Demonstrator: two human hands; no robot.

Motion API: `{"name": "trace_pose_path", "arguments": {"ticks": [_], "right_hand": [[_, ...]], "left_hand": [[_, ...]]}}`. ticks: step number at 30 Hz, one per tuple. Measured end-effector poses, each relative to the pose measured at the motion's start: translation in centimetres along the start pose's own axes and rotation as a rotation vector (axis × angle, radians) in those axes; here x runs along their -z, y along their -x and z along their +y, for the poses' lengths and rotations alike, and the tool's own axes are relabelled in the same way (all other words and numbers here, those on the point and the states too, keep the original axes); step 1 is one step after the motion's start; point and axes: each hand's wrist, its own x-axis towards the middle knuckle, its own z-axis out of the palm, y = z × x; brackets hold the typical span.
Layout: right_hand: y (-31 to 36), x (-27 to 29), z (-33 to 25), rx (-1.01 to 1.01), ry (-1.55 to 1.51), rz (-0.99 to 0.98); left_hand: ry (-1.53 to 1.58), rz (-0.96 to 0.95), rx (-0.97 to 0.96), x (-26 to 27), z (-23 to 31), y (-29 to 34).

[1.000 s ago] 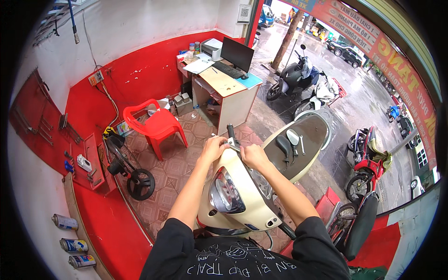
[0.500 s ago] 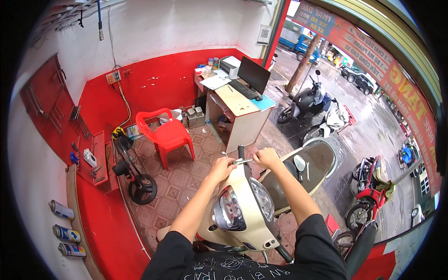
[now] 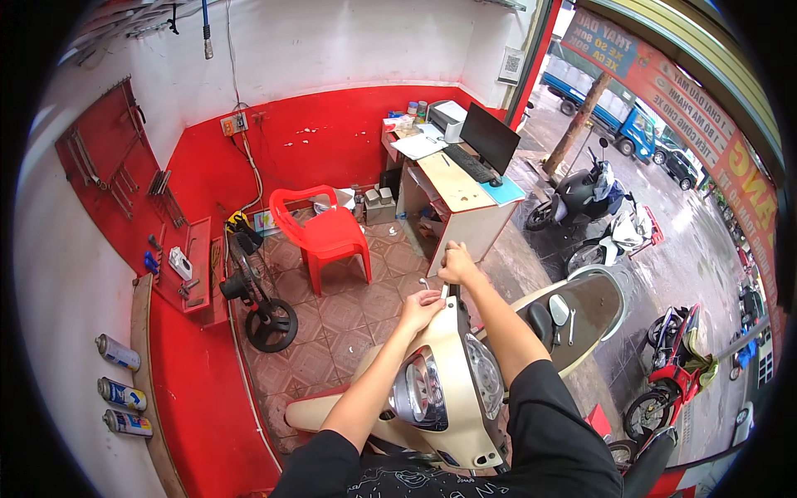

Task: The person removes the left mirror from a scooter using a wrench, places it on the seat, then selects a new mirror from a tool rack and installs it onto the handlebar with the wrench.

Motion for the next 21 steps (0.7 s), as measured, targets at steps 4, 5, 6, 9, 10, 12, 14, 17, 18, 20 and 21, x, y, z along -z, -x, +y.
{"name": "trace_pose_path", "arguments": {"ticks": [4, 5, 6, 9, 10, 12, 14, 17, 18, 20, 21], "right_hand": [[-2.0, -2.2, -1.8, -0.085, -0.249, -0.026], [-2.9, -2.7, -4.0, -0.148, -0.294, -0.017], [-3.7, -2.6, -6.5, -0.213, -0.34, -0.007], [-4.0, -2.7, -9.5, -0.23, -0.372, -0.089], [-3.4, -2.8, -10.2, -0.204, -0.364, -0.106], [-3.6, -2.5, -16.0, 0.004, -0.388, -0.145], [-1.5, -0.3, -18.3, 0.022, -0.413, -0.229], [2.9, 2.6, -19.9, 0.131, -0.424, -0.247], [4.7, 4.5, -20.3, 0.124, -0.402, -0.262], [8.0, 5.5, -20.0, 0.213, -0.389, -0.236], [9.5, 6.0, -19.7, 0.258, -0.435, -0.199]], "left_hand": [[0.04, 0.052, 0.075, -0.9, 0.6, 0.0], [0.042, 0.07, 0.072, -0.3, 0.0, -0.2], [0.077, 0.064, 0.03, 0.5, -0.6, -0.7], [0.021, 0.053, -0.025, -0.1, -1.1, -0.4], [-0.067, 0.063, -0.047, -0.9, -0.8, -0.1], [0.2, -0.029, -0.137, 2.4, -2.6, -0.9], [0.168, -0.117, -0.172, 2.7, -1.8, 0.4], [-0.007, -0.231, -0.255, 3.0, -0.1, 1.9], [0.001, -0.245, -0.285, 2.7, 0.2, 2.1], [0.01, -0.248, -0.34, 2.8, 0.2, 2.9], [0.016, -0.246, -0.366, 3.0, 0.1, 3.2]]}}
